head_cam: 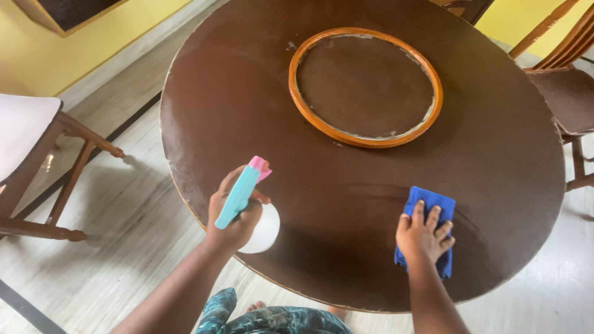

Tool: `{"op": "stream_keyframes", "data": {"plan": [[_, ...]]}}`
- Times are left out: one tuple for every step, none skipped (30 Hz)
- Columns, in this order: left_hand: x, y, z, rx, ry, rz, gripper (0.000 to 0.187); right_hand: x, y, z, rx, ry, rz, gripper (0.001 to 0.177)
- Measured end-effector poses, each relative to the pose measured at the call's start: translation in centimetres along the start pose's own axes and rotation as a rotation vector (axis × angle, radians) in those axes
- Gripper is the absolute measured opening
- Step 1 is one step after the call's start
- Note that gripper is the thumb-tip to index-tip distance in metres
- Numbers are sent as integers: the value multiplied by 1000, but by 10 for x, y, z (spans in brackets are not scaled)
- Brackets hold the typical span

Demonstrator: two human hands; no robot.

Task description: The person sprays a cleaning solution onto a round wooden table and wipes the surface with a blue cloth. They move around the table to clean different sections, working around a circular tray placed in the center.

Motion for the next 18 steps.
{"op": "stream_keyframes", "data": {"plan": [[1,0,0,-10,-4,27,62,-17,0,-6,9,-38,-18,67],[1,0,-1,-18,0,28,60,-34,-1,-12,-1,-84,-11,66],[2,1,0,-28,5,27,58,-50,-2,-17,-9,-129,-3,66],[2,1,1,-38,10,27,56,-66,-1,-25,-16,-174,4,66],[2,2,1,-41,-10,30,58,-80,-1,-36,1,-231,-14,65],[2,1,2,-43,-30,33,60,-95,1,-48,18,-288,-33,65],[2,1,2,-48,-51,35,63,-108,2,-60,35,-343,-53,64],[4,0,2,-57,-36,34,62,-118,4,-72,34,-386,-55,64],[4,0,3,-65,-19,31,62,-128,4,-83,36,-429,-58,64],[5,-1,4,-74,-3,28,61,-136,4,-95,38,-472,-62,64],[6,-1,4,-74,1,16,61,-143,3,-104,24,-501,-54,63],[6,-1,4,-74,4,5,62,-149,3,-114,10,-531,-47,63],[6,-2,4,-76,6,-5,62,-153,2,-124,-6,-559,-38,63],[6,-2,5,-75,2,-16,62,-156,1,-132,-18,-576,-51,62],[5,-1,5,-75,-4,-27,61,-158,0,-140,-31,-592,-63,62],[5,-1,5,-75,-9,-38,61,-158,-2,-147,-45,-607,-76,61],[5,-2,4,-73,-17,-35,61,-158,-4,-151,-56,-601,-81,61],[6,-3,4,-72,-24,-32,60,-157,-7,-155,-67,-596,-86,61]]}}
Point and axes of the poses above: each hand's wrist, its own z-axis towards the middle knuckle, its own y-axis out of the palm, x = y × z, the point moved 3 cm from there along z, towards the middle knuckle, and after that the axes turned 2 degrees about -z, right-handed, at the moved point
